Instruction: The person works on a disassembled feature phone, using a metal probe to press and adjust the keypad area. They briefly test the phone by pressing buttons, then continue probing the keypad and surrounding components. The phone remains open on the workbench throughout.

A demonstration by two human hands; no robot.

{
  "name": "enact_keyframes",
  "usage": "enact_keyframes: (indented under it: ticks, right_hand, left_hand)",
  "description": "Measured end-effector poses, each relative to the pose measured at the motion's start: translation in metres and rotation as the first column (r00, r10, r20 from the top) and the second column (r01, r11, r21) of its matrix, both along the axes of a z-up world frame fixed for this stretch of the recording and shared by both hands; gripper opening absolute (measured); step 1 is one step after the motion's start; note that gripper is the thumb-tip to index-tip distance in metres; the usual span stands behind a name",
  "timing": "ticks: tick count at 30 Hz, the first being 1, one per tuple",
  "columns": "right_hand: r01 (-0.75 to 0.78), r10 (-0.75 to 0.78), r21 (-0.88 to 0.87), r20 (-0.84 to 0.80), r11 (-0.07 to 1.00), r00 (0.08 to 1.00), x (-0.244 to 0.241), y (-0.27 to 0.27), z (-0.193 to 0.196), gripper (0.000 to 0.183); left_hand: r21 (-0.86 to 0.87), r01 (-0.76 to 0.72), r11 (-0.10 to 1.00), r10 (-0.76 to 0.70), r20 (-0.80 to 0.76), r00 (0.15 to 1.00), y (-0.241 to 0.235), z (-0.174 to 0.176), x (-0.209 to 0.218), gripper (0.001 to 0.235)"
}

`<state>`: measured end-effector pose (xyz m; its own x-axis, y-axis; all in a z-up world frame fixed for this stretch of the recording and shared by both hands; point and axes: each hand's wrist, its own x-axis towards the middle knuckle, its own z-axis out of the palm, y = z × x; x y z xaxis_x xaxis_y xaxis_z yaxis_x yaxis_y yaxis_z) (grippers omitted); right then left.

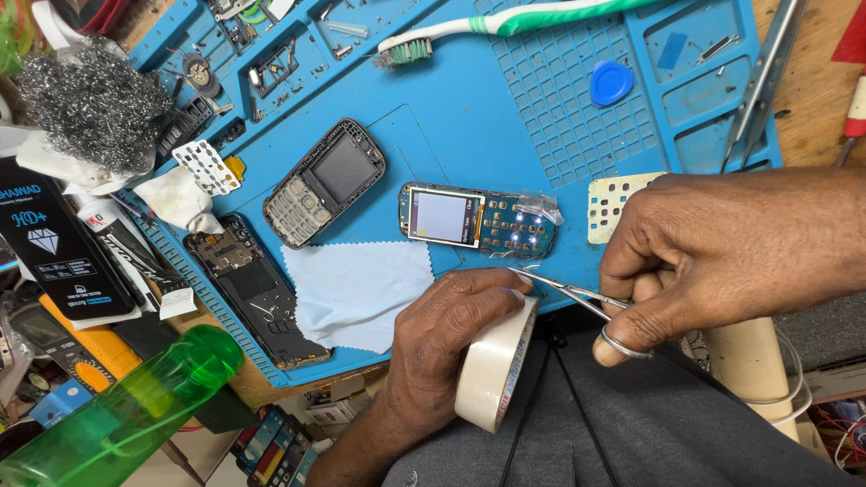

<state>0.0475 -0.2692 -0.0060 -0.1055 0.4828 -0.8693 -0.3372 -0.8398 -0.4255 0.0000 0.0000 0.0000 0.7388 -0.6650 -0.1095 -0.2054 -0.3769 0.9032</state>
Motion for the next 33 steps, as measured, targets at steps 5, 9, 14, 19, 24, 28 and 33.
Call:
enact_keyframes:
  ticks: [5,9,14,19,24,28,33]
  right_hand:
    - [0.019,-0.019,0.009,0.020,1.000,1.000,-0.003,-0.001,-0.005,0.035]
    - [0.074,-0.077,0.037,0.080,0.997,0.994,-0.007,-0.003,-0.010,0.031]
    - [0.027,-0.025,-0.035,0.070,0.999,0.997,-0.008,-0.002,-0.009,0.020]
    - [-0.026,0.021,0.034,0.138,0.999,0.990,-0.020,-0.006,-0.008,0.052]
    - [0.002,-0.013,0.086,0.127,0.996,0.992,-0.031,-0.009,-0.017,0.055]
    - [0.106,-0.121,0.142,0.096,0.984,0.988,-0.034,-0.009,-0.020,0.057]
    - [0.068,-0.081,0.122,0.104,0.990,0.991,-0.032,0.000,-0.019,0.054]
  left_hand:
    - [0.007,0.002,1.000,-0.002,0.029,1.000,0.000,-0.002,-0.002,0.030]
    - [0.011,0.016,1.000,-0.016,0.001,1.000,0.004,-0.003,-0.002,0.027]
    - [-0.121,0.014,0.993,-0.030,-0.126,0.992,0.008,-0.007,0.001,0.035]
    - [-0.089,0.045,0.995,-0.053,-0.093,0.994,0.012,-0.004,-0.004,0.040]
    - [-0.096,0.036,0.995,-0.046,-0.103,0.994,0.014,-0.006,-0.003,0.042]
    - [-0.117,0.037,0.992,-0.052,-0.120,0.991,0.015,-0.009,-0.008,0.045]
    - [-0.143,0.026,0.989,-0.045,-0.131,0.990,0.016,-0.011,-0.009,0.046]
